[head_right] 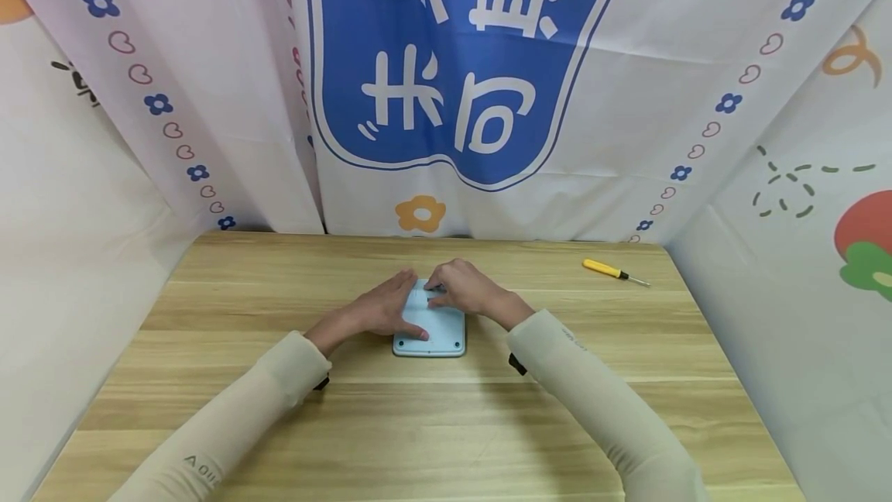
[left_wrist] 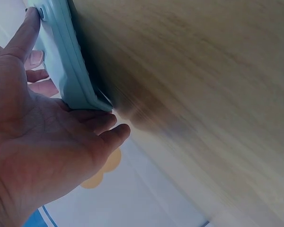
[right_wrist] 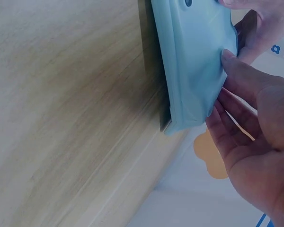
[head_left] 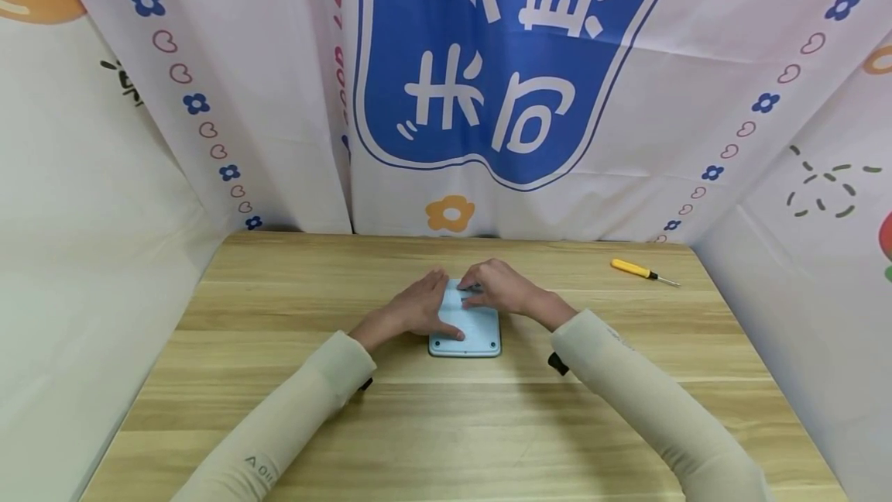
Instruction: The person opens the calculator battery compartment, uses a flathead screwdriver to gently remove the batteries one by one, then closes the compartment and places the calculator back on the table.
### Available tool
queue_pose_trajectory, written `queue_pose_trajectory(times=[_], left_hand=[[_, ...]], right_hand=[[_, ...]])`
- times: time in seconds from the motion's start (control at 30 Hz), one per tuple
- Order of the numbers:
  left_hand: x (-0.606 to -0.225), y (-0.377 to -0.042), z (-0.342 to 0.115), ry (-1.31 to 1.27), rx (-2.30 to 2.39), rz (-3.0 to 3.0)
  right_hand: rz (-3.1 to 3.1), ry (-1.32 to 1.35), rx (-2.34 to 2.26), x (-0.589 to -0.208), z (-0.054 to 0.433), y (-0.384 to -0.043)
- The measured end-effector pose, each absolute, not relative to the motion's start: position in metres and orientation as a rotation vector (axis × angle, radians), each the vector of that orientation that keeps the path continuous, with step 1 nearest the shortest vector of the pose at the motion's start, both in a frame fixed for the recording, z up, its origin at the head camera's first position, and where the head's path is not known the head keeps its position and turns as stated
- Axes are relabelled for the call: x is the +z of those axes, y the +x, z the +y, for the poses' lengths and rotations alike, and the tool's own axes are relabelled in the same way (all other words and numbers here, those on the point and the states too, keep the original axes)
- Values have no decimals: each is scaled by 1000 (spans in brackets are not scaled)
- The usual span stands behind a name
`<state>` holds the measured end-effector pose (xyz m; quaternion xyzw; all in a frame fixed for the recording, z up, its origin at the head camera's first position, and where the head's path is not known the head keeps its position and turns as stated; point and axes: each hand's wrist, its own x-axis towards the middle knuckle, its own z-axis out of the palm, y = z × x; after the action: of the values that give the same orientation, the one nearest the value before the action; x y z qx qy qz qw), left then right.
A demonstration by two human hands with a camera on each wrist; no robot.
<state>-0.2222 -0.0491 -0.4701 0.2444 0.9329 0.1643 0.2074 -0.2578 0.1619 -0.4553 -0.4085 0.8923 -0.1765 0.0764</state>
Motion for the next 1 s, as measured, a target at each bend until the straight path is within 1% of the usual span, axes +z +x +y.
queue_pose_trajectory(times=[0.43, 0.83, 1.0], left_hand=[[-470, -224, -46, 657, 411, 2576], [-469, -224, -46, 629, 420, 2568], [-468, -224, -46, 620, 436, 2561]], right_hand=[[2655, -1189, -492, -447, 155, -259], [2579, -1333, -375, -443, 152, -265], [2558, -1346, -312, -439, 150, -267]])
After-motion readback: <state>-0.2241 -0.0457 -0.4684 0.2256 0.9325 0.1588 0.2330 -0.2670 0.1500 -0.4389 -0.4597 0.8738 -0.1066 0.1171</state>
